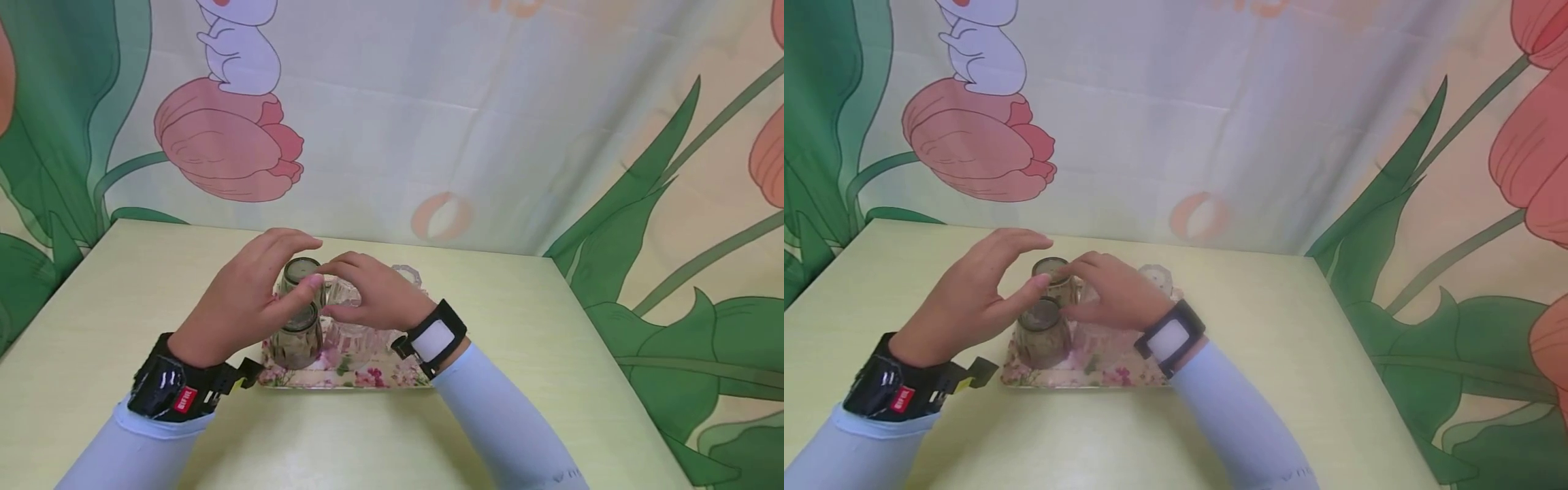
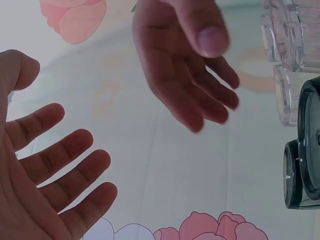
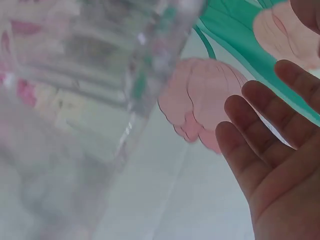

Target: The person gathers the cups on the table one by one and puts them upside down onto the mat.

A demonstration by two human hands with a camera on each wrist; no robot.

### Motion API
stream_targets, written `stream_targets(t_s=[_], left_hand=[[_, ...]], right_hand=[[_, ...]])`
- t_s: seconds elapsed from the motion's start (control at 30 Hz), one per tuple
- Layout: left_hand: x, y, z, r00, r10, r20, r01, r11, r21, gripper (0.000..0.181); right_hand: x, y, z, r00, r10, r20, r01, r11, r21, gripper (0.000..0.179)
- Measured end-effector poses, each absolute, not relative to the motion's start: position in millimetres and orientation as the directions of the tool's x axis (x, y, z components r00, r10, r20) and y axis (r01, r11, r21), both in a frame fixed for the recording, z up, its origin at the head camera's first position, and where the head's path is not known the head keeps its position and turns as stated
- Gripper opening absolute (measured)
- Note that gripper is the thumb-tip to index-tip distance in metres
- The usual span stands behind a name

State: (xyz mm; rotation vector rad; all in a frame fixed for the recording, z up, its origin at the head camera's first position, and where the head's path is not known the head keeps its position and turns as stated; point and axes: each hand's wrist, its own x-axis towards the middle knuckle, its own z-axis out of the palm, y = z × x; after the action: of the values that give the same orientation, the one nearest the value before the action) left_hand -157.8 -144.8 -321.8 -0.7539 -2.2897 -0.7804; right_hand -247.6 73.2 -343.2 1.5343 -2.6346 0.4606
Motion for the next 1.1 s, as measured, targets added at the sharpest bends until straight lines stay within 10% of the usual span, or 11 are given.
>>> stream_targets(t_s=[1.1], left_hand=[[-162, -137, -327, -0.664, 0.339, 0.666, 0.669, 0.667, 0.328, 0.048]], right_hand=[[-234, 150, -330, -0.481, -0.640, 0.599, -0.876, 0.368, -0.311, 0.059]])
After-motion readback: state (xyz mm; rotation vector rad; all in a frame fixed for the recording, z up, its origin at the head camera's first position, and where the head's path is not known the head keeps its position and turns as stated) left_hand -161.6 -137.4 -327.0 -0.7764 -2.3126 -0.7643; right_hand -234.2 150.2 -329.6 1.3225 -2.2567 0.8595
